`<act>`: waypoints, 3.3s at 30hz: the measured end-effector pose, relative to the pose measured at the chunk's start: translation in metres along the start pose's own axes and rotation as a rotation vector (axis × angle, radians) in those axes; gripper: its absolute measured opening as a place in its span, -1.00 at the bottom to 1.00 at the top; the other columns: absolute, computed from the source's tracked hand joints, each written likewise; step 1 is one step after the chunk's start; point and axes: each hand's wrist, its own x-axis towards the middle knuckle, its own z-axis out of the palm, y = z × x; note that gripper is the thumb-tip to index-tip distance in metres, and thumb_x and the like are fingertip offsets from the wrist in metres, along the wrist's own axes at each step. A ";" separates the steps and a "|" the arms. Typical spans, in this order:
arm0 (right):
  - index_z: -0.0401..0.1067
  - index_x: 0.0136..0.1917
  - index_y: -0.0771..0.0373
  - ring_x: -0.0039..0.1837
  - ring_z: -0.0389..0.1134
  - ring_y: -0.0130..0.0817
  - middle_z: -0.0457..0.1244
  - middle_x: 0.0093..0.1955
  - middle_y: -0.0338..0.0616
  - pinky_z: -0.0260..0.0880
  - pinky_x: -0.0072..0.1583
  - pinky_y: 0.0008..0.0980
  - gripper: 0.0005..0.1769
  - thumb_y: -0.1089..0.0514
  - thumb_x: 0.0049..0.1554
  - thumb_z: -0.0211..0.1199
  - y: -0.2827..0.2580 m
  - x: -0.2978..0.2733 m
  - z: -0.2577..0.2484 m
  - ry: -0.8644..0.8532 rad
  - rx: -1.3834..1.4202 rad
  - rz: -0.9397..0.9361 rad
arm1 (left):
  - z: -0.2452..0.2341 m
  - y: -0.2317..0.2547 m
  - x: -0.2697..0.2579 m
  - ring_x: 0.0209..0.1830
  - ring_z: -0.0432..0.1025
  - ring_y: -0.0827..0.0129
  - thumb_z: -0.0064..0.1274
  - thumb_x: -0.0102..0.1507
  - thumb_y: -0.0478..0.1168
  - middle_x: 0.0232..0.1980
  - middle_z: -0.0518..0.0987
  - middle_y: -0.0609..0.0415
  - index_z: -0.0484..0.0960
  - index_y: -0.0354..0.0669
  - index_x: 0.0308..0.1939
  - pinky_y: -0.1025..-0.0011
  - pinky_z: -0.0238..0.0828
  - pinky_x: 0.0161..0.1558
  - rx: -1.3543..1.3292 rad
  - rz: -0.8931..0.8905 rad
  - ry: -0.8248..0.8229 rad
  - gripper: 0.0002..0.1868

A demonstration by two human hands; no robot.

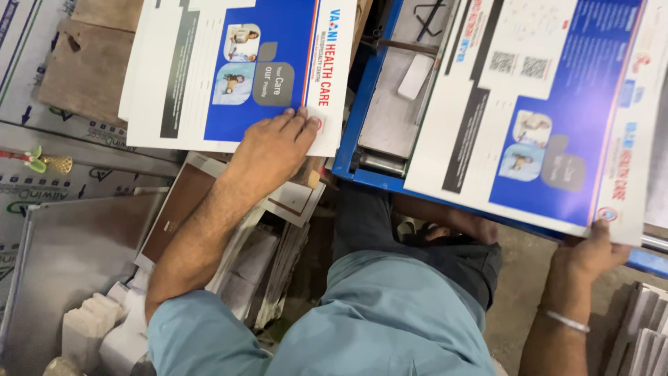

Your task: The person sits on the floor and repeatedly feeds printed paper sheets into a blue roller machine. They pick up sheets from a stack on the left, guide them through the rollers, and collect the processed sheets on the right side.

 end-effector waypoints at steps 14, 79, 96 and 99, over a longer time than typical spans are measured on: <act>0.26 0.47 0.49 0.38 0.51 -0.04 0.33 0.43 0.20 0.69 0.39 -0.10 -0.60 0.46 0.38 0.04 0.008 0.022 0.028 0.056 0.016 0.046 | -0.001 0.006 -0.001 0.25 0.46 -0.01 0.31 0.08 -0.16 0.27 0.55 -0.16 0.53 -0.22 0.25 0.10 0.42 0.17 -0.170 -0.091 -0.049 -0.34; 0.22 0.44 0.49 0.35 0.50 -0.03 0.30 0.41 0.20 0.70 0.31 -0.09 -0.51 0.50 0.24 0.03 0.001 0.039 0.014 0.145 -0.034 0.101 | 0.021 0.027 -0.008 0.18 0.50 0.11 0.40 -0.03 -0.22 0.17 0.61 -0.04 0.61 -0.21 0.16 0.16 0.43 0.13 -0.263 -0.227 0.239 -0.34; 0.18 0.40 0.40 0.31 0.51 -0.03 0.33 0.32 0.14 0.71 0.28 -0.08 -0.58 0.43 0.28 0.06 0.014 0.033 0.025 0.165 0.066 0.203 | 0.027 0.029 -0.013 0.24 0.43 0.14 0.37 0.02 -0.26 0.21 0.59 -0.02 0.59 -0.21 0.21 0.15 0.37 0.16 -0.277 -0.240 0.248 -0.35; 0.18 0.38 0.38 0.27 0.49 -0.04 0.33 0.28 0.12 0.69 0.18 -0.06 -0.63 0.37 0.33 0.10 0.022 0.046 0.027 0.144 0.059 0.308 | 0.027 0.024 -0.021 0.28 0.39 0.12 0.37 0.07 -0.21 0.27 0.57 -0.04 0.58 -0.21 0.25 0.09 0.30 0.24 -0.349 -0.213 0.255 -0.34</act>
